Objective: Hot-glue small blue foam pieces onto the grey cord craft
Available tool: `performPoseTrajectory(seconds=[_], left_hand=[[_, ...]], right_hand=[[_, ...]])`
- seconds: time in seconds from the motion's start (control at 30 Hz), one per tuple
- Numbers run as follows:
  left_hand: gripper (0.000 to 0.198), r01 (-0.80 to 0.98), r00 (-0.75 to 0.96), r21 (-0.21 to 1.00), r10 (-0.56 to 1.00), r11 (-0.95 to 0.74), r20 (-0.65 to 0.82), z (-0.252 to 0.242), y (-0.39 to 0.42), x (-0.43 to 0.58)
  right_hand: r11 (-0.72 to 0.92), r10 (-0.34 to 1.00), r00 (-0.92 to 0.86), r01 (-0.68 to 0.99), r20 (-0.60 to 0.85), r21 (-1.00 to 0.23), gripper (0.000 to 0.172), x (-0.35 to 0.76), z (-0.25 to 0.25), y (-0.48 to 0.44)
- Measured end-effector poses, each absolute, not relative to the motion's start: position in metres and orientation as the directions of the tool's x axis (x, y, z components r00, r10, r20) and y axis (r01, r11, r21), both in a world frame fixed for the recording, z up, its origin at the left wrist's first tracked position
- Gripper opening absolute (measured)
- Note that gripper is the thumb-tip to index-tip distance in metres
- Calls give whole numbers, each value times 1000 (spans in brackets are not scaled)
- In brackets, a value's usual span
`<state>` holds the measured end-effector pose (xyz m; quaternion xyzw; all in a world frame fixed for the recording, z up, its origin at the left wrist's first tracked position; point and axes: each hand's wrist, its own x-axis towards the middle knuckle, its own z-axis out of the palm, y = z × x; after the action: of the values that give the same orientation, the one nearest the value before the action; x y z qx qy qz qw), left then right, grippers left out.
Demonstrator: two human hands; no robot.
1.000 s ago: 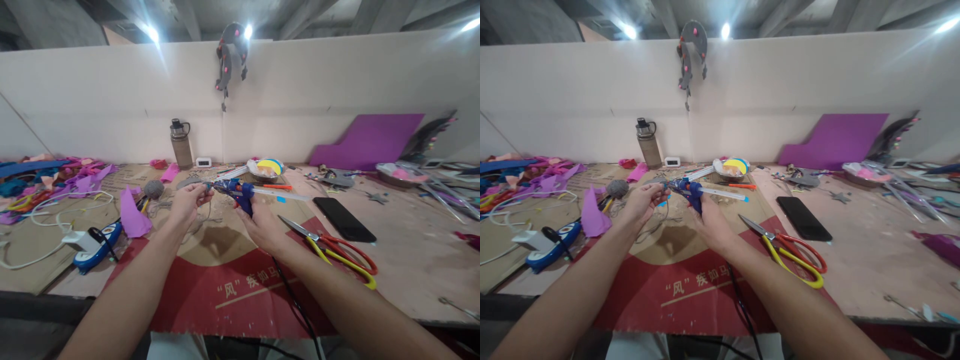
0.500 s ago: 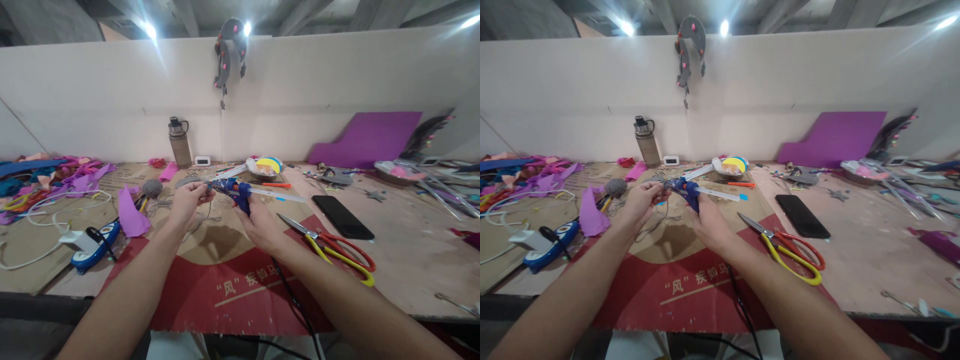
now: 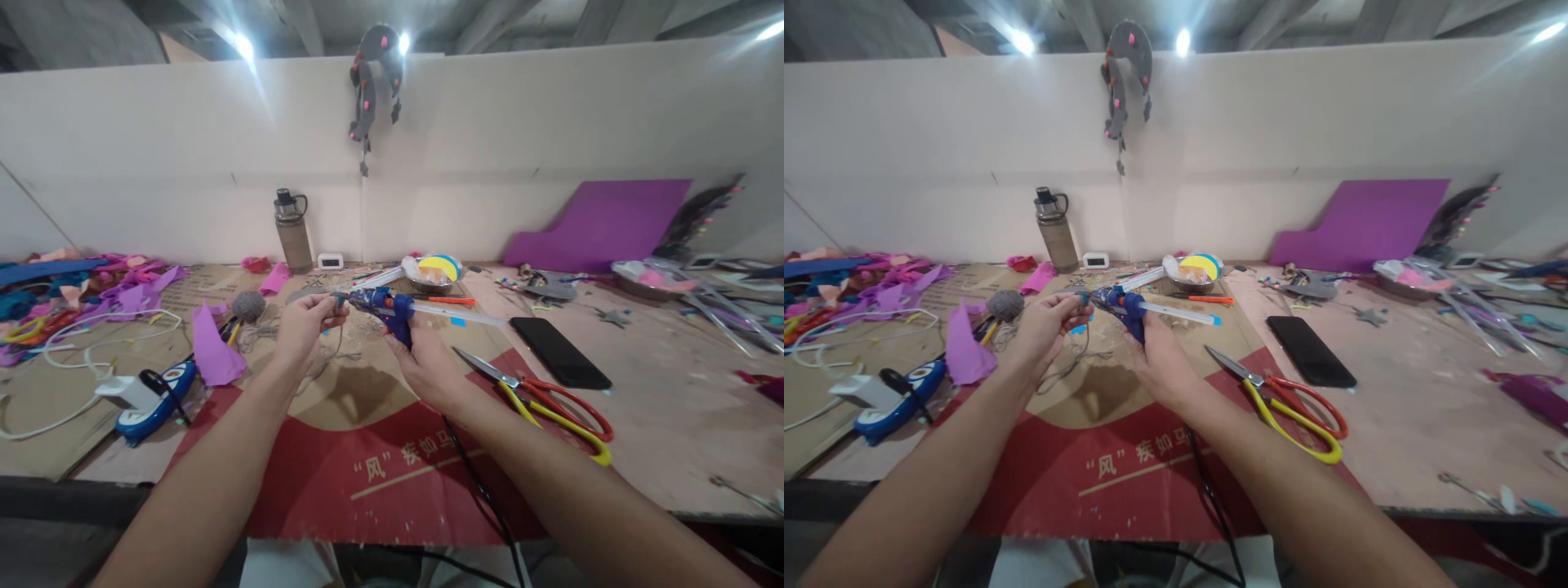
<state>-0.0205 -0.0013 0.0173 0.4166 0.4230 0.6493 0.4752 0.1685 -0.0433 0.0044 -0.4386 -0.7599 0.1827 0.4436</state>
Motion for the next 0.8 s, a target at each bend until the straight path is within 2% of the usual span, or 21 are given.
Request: performPoseTrajectory(seconds=[0.3, 0.47, 0.8], left_hand=[[15, -244, -182, 956, 976, -161, 117, 16, -1, -19], [11, -265, -188, 946, 972, -188, 140, 18, -2, -19], [12, -258, -185, 947, 972, -191, 146, 17, -1, -19]], right_hand=[[546, 832, -230, 502, 505, -671, 28, 166, 2, -42], [563, 819, -234, 502, 523, -657, 24, 168, 2, -42], [576, 811, -242, 495, 533, -651, 33, 166, 4, -45]])
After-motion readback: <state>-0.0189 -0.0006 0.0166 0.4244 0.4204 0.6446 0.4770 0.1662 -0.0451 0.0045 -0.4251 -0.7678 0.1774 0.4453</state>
